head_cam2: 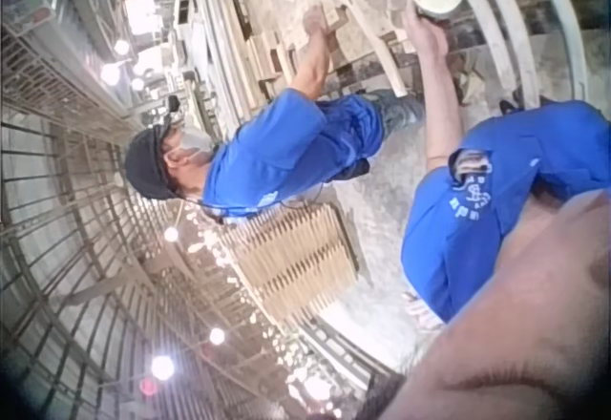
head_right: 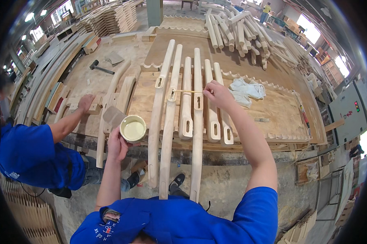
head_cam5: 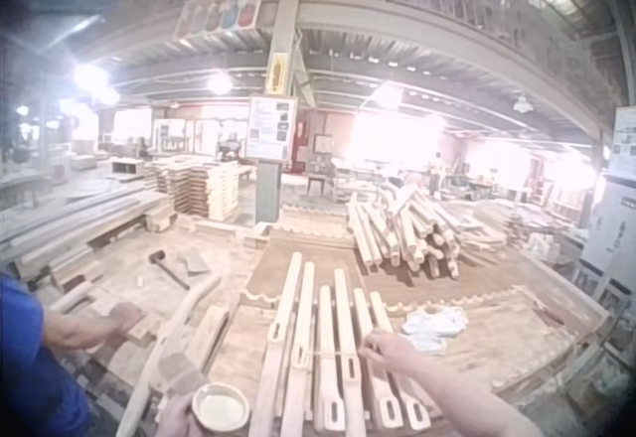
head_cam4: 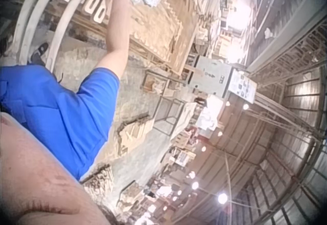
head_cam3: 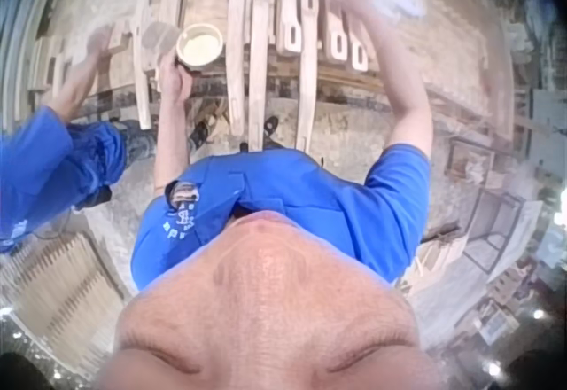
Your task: The person applies a yellowish liquid to the ends of several wooden chair legs using a small brush and container. The person then wipes the brush on a cloth.
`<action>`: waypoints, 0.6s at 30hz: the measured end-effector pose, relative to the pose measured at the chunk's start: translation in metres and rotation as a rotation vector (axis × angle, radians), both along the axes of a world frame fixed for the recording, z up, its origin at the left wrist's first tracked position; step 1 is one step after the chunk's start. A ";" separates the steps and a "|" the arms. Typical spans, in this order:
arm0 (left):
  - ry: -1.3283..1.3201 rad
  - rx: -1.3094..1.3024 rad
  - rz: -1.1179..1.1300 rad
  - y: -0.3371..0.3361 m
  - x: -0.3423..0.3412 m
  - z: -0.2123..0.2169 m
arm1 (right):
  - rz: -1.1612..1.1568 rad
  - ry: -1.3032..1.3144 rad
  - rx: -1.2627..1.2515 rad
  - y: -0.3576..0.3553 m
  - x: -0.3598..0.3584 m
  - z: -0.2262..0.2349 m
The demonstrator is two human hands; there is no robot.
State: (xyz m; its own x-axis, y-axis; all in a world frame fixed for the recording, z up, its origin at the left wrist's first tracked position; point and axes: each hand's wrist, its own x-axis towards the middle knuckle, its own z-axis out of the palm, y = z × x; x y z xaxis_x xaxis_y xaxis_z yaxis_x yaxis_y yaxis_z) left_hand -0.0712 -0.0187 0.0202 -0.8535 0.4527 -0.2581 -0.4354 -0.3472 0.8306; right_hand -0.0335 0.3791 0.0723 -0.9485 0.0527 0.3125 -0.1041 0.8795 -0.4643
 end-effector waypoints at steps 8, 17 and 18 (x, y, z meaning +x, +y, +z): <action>-0.010 0.018 -0.014 -0.002 -0.001 -0.001 | -0.022 0.000 -0.046 0.006 0.001 -0.001; -0.007 0.009 0.001 -0.006 -0.003 0.000 | 0.073 -0.014 -0.065 0.003 0.009 0.003; -0.008 0.021 0.007 -0.004 -0.002 0.001 | 0.053 0.001 -0.050 0.002 0.007 0.003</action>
